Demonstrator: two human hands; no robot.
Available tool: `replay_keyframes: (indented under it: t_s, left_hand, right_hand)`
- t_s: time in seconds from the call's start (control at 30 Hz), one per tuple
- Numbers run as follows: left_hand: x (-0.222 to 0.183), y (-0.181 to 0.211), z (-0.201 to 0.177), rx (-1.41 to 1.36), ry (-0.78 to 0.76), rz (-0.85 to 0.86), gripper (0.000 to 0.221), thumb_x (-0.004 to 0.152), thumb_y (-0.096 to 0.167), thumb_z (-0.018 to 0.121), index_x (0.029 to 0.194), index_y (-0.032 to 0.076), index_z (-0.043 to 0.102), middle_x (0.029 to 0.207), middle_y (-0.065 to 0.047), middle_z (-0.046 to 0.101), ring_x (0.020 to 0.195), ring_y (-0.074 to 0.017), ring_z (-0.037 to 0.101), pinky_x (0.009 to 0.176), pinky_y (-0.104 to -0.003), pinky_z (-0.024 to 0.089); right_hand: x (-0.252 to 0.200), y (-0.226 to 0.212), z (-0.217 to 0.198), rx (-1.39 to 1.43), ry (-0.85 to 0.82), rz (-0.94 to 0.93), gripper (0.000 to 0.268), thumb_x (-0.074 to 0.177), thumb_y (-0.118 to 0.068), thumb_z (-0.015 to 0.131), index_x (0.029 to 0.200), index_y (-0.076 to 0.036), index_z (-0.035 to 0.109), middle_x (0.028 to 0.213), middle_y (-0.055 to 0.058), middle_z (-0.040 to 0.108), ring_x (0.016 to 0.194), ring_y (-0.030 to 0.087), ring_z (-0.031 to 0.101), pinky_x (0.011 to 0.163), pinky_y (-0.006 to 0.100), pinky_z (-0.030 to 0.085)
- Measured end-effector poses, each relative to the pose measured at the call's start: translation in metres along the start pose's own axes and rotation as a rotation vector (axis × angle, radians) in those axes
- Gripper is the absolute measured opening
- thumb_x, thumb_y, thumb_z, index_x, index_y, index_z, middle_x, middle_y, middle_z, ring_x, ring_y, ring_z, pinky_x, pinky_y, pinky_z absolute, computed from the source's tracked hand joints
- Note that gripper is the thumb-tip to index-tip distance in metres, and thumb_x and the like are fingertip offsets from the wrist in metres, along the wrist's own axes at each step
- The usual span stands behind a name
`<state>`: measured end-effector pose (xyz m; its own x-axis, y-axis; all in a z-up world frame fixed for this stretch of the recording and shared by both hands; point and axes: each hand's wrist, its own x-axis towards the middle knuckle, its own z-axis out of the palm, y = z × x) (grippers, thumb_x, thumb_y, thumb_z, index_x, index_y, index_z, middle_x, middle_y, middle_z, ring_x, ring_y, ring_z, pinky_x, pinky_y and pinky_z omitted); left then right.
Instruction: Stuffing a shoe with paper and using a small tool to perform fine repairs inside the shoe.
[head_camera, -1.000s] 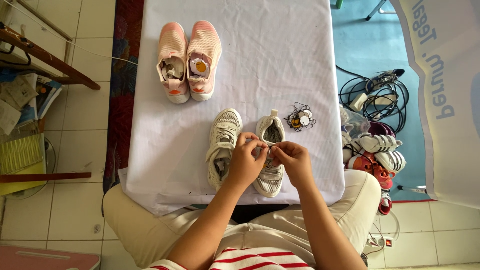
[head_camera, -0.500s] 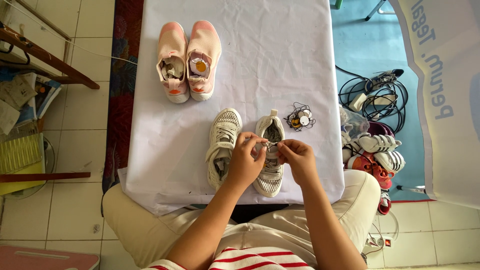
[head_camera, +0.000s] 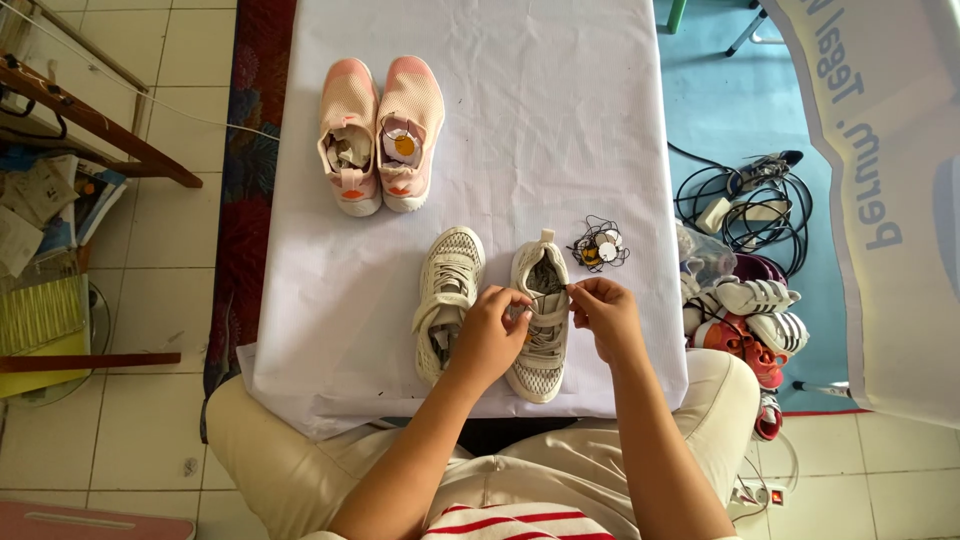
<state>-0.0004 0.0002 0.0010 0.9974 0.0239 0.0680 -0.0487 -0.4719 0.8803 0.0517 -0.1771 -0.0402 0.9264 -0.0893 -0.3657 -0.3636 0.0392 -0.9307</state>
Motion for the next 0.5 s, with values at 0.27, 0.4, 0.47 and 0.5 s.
replay_keyframes:
  t_s: [0.27, 0.4, 0.47, 0.5]
  left_hand:
    - [0.0008, -0.003, -0.0015, 0.007, 0.016, 0.003, 0.011, 0.078, 0.01, 0.064, 0.089, 0.012, 0.064, 0.081, -0.007, 0.059, 0.062, -0.0217, 0.061, 0.057, -0.031, 0.052]
    - [-0.0001, 0.0, -0.0036, 0.002, 0.019, -0.004, 0.011, 0.078, 0.01, 0.064, 0.089, 0.012, 0.064, 0.08, -0.007, 0.059, 0.062, -0.0215, 0.061, 0.056, -0.031, 0.053]
    - [0.0, 0.0003, -0.0042, -0.002, 0.02, -0.002, 0.01, 0.078, 0.01, 0.064, 0.089, 0.012, 0.064, 0.08, -0.007, 0.059, 0.062, -0.0217, 0.061, 0.056, -0.03, 0.053]
    - [0.0001, -0.001, -0.0039, -0.001, 0.026, 0.005, 0.01, 0.078, 0.009, 0.064, 0.088, 0.012, 0.064, 0.079, -0.007, 0.059, 0.062, -0.0213, 0.061, 0.055, -0.03, 0.053]
  right_hand:
    - [0.0095, 0.0091, -0.0024, 0.049, 0.004, 0.08, 0.015, 0.08, -0.011, 0.071, 0.081, 0.0, 0.061, 0.059, 0.01, 0.06, 0.045, 0.012, 0.056, 0.044, 0.024, 0.051]
    - [0.0101, 0.0081, -0.0024, 0.059, -0.002, 0.079, 0.015, 0.08, -0.011, 0.071, 0.081, 0.0, 0.061, 0.059, 0.01, 0.06, 0.045, 0.012, 0.056, 0.044, 0.025, 0.052]
    - [0.0078, 0.0045, -0.0019, 0.059, -0.002, 0.079, 0.015, 0.08, -0.011, 0.071, 0.081, 0.0, 0.06, 0.06, 0.01, 0.06, 0.045, 0.012, 0.056, 0.044, 0.025, 0.052]
    - [0.0059, 0.0024, -0.0017, 0.057, -0.002, 0.076, 0.015, 0.08, -0.012, 0.07, 0.082, -0.001, 0.06, 0.06, 0.01, 0.06, 0.046, 0.012, 0.056, 0.044, 0.025, 0.052]
